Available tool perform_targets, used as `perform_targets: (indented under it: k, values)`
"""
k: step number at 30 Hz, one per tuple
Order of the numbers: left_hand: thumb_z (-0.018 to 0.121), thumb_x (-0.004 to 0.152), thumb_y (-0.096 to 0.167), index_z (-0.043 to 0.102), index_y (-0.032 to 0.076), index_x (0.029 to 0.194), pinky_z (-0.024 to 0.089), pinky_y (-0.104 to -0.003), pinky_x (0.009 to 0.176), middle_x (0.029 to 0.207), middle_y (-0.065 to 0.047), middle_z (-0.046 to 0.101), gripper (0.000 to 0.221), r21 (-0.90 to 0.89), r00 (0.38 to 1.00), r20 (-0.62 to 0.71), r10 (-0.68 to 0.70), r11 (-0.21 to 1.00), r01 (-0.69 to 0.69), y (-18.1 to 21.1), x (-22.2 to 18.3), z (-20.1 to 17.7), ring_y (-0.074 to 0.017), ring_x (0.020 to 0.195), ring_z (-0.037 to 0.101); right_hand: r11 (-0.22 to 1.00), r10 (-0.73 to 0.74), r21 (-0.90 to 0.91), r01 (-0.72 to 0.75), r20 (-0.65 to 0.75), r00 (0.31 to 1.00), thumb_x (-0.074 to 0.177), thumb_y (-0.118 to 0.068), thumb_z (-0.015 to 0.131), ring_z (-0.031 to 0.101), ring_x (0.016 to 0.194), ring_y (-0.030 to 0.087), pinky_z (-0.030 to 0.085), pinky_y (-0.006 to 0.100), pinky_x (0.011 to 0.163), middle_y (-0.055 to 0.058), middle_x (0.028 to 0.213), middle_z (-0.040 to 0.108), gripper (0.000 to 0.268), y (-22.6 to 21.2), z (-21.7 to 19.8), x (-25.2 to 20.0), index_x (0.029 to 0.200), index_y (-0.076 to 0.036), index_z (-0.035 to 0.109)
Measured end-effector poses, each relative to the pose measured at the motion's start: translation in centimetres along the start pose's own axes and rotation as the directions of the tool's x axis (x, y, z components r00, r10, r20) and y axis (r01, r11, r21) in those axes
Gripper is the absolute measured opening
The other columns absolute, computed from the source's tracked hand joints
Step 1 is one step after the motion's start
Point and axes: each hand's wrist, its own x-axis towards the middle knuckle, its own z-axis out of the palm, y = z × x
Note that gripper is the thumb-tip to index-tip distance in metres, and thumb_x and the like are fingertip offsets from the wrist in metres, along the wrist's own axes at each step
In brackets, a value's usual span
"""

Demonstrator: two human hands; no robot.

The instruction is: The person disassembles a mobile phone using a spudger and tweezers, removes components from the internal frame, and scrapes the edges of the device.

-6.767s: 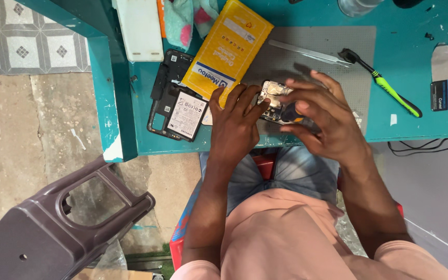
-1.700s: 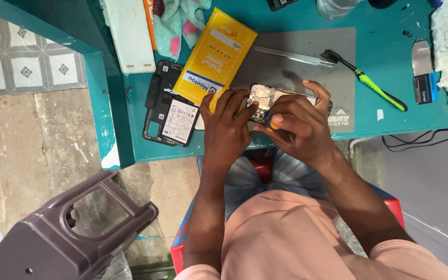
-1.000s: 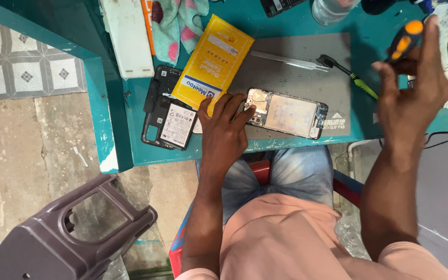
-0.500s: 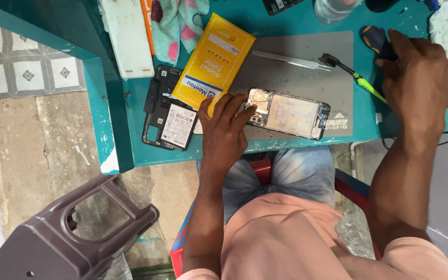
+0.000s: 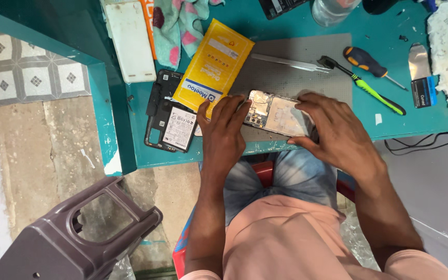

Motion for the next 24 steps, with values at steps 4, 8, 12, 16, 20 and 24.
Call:
perform_targets:
  k: [4,8,12,16,20,24]
  values:
    - [0.058,0.081,-0.013,0.067,0.010,0.130,0.024,-0.052,0.123,0.139,-0.004,0.062,0.055,-0.021,0.999,-0.033,0.000,1.000,-0.001,-0.1,-0.1,0.0,-0.0216,0.136,0.056,0.997,0.001,0.076,0.002,-0.038,0.999,0.067,-0.027,0.091,0.060,0.122,0.034,0.045,0.045,0.101,0.013,0.130,0.066,0.065,0.5,-0.1,0.2,0.120,-0.006,0.059]
    - [0.057,0.082,-0.014,0.065,0.006,0.134,0.026,-0.052,0.124,0.141,-0.007,0.062,0.056,-0.025,0.997,-0.075,-0.011,1.000,0.009,0.0,-0.2,-0.1,-0.0232,0.136,0.057,0.905,0.315,0.291,-0.312,0.035,0.948,0.063,-0.027,0.094,0.062,0.114,0.027,0.046,0.039,0.099,0.013,0.122,0.068,0.068,0.6,0.4,-0.1,0.116,-0.005,0.057]
    - [0.057,0.088,-0.012,0.063,0.004,0.135,0.030,-0.050,0.123,0.143,-0.011,0.060,0.050,-0.077,0.992,-0.126,-0.008,0.997,-0.002,0.3,0.2,-0.5,-0.0250,0.138,0.056,0.553,0.501,0.685,-0.474,0.181,0.846,0.072,-0.021,0.090,0.062,0.108,0.017,0.047,0.031,0.093,0.011,0.123,0.071,0.059,1.3,1.9,-1.6,0.117,-0.007,0.054]
    - [0.059,0.101,-0.001,0.055,0.003,0.145,0.031,-0.049,0.125,0.154,-0.015,0.053,0.045,-0.196,0.990,-0.133,-0.038,0.981,0.011,0.9,0.3,-1.1,-0.0318,0.146,0.050,-0.035,0.327,0.970,-0.242,0.240,0.914,0.088,-0.016,0.085,0.061,0.123,0.024,0.047,0.036,0.105,0.019,0.130,0.067,0.049,2.1,3.3,-3.6,0.124,-0.005,0.053]
    - [0.067,0.104,0.028,0.033,0.004,0.163,0.034,-0.044,0.129,0.170,-0.014,0.039,0.073,-0.704,0.972,0.085,-0.218,0.677,0.213,1.2,-0.1,-1.4,-0.0306,0.155,0.045,-0.506,0.227,0.846,-0.167,0.318,0.921,0.095,-0.032,0.072,0.065,0.119,0.037,0.051,0.046,0.102,0.025,0.133,0.064,0.065,0.3,4.1,-4.6,0.144,0.004,0.051]
    - [0.088,0.075,0.047,0.005,0.006,0.171,0.016,-0.043,0.138,0.179,-0.016,0.021,0.133,-0.912,0.975,0.208,-0.075,0.345,0.221,1.4,-0.6,0.2,-0.0302,0.168,0.021,-0.774,0.113,0.617,-0.145,0.360,0.926,0.102,-0.044,0.056,0.064,0.118,0.042,0.052,0.051,0.097,0.029,0.137,0.061,0.068,-2.6,5.3,-3.6,0.149,0.003,0.045]
